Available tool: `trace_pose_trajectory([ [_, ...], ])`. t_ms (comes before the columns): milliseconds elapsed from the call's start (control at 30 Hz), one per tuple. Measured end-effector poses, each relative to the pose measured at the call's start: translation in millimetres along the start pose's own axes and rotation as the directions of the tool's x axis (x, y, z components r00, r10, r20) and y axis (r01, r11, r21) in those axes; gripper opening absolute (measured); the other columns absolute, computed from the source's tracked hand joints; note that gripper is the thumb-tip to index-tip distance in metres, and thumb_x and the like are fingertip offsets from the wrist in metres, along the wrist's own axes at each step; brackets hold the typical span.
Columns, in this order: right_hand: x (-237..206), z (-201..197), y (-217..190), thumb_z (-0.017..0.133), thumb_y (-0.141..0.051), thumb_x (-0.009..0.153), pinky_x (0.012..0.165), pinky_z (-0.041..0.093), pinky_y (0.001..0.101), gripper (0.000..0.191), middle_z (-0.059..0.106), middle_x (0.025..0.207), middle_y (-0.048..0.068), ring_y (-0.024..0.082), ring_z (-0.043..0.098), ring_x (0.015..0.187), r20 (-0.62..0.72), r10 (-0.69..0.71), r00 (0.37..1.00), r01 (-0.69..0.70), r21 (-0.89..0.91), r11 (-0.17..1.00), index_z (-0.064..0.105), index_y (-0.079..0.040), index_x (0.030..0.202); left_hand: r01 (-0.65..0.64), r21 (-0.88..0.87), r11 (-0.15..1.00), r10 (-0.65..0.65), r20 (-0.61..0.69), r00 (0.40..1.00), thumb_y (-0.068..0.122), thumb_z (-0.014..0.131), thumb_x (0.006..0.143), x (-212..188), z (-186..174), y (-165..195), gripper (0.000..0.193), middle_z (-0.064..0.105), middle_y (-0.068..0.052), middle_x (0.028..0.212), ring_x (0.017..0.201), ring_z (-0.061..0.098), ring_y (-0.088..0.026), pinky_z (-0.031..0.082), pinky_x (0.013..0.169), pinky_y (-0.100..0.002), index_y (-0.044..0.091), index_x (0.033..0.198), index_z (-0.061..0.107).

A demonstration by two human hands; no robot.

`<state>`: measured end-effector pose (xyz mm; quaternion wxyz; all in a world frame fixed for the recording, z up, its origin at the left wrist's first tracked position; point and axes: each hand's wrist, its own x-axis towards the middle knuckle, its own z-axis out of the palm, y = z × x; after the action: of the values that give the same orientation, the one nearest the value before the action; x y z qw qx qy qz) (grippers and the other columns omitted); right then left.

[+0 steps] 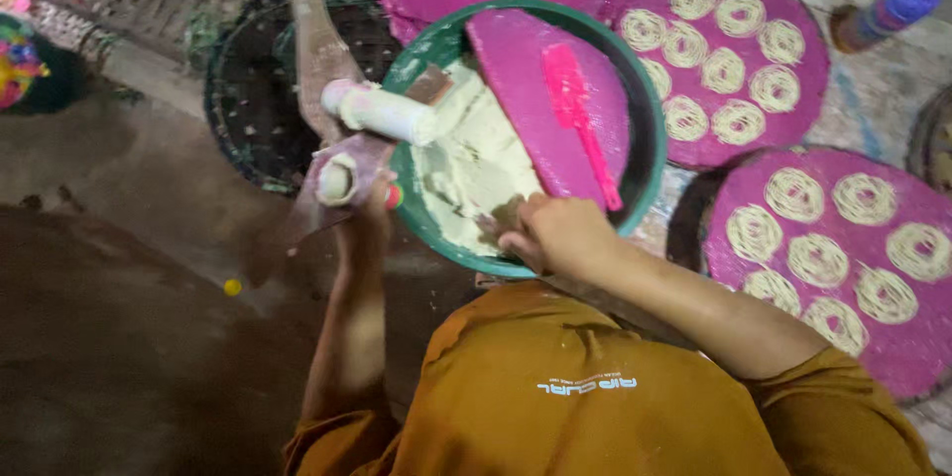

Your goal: The person repeatedly scoops dough from a green basin, loads it into a handheld extruder, and presses thin strands onto pink circular mats in spiral shapes. The person fills multiple mats with noodle spirals and places a pink cloth over a completed mat.

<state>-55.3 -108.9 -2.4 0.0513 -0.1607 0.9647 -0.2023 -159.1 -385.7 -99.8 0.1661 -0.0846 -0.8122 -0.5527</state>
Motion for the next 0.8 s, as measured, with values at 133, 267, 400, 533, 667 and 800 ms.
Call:
trace_pose_trajectory([
  [133, 29, 28, -9, 0.066, -0.027, 0.088, 0.063, 0.054, 0.049, 0.019, 0.07, 0.086, 0.015, 0.036, 0.07, 0.075, 0.173, -0.024, 0.985, 0.04, -0.092, 0.995, 0.067, -0.008, 0.09, -0.131, 0.149, 0.98, 0.134, -0.008, 0.991, 0.012, 0.071, 0.096, 9, 16, -28, 0.034, 0.066, -0.015, 0.118, 0.111, 0.063, -0.031, 0.049, 0.094, -0.041, 0.001, 0.127, 0.064],
  [267, 53, 15, -10, 0.056, -0.011, 0.09, 0.046, 0.053, 0.045, 0.033, 0.07, 0.081, 0.015, 0.031, 0.071, 0.062, 0.074, -0.054, 0.996, 0.08, -0.422, 0.903, 0.058, -0.004, 0.122, -0.229, 0.201, 0.953, 0.219, 0.069, 0.973, 0.013, 0.072, 0.097, 24, 31, -41, 0.032, 0.068, -0.017, 0.122, 0.115, 0.064, -0.035, 0.05, 0.099, -0.043, 0.001, 0.126, 0.064],
  [400, 60, -28, -4, 0.054, -0.019, 0.09, 0.048, 0.054, 0.0449, 0.038, 0.073, 0.08, 0.013, 0.031, 0.072, 0.061, 0.137, -0.012, 0.991, 0.07, -0.425, 0.903, 0.056, -0.011, 0.128, -0.352, 0.279, 0.894, 0.311, 0.18, 0.933, 0.014, 0.069, 0.098, 35, 41, -43, 0.032, 0.067, -0.02, 0.125, 0.119, 0.061, -0.039, 0.047, 0.103, -0.047, 0.002, 0.127, 0.065],
  [533, 88, -39, 5, 0.046, -0.019, 0.105, 0.053, 0.056, 0.044, 0.025, 0.075, 0.088, 0.012, 0.028, 0.074, 0.068, 0.194, 0.057, 0.979, 0.059, -0.541, 0.839, 0.056, -0.011, 0.127, -0.349, 0.27, 0.897, 0.317, 0.157, 0.935, 0.015, 0.068, 0.099, 38, 43, -43, 0.028, 0.067, -0.019, 0.123, 0.118, 0.061, -0.039, 0.047, 0.103, -0.048, 0.003, 0.124, 0.065],
  [667, 120, 4, 13, 0.046, -0.017, 0.1, 0.059, 0.06, 0.0414, 0.032, 0.075, 0.103, 0.011, 0.026, 0.076, 0.082, 0.407, 0.059, 0.911, 0.176, -0.515, 0.839, 0.055, -0.006, 0.129, -0.365, 0.276, 0.889, 0.325, 0.179, 0.929, 0.014, 0.068, 0.1, 41, 42, -33, 0.029, 0.065, -0.02, 0.124, 0.118, 0.059, -0.04, 0.047, 0.101, -0.049, 0.002, 0.126, 0.064],
  [800, 101, 36, 19, 0.045, -0.024, 0.104, 0.068, 0.061, 0.0396, 0.028, 0.073, 0.114, 0.008, 0.021, 0.073, 0.1, 0.433, -0.08, 0.898, 0.309, -0.49, 0.815, 0.063, -0.007, 0.117, -0.217, 0.004, 0.976, 0.215, 0.121, 0.969, 0.012, 0.072, 0.095, 42, 38, -14, 0.043, 0.06, -0.018, 0.128, 0.118, 0.06, -0.037, 0.048, 0.1, -0.045, 0.001, 0.132, 0.054],
])
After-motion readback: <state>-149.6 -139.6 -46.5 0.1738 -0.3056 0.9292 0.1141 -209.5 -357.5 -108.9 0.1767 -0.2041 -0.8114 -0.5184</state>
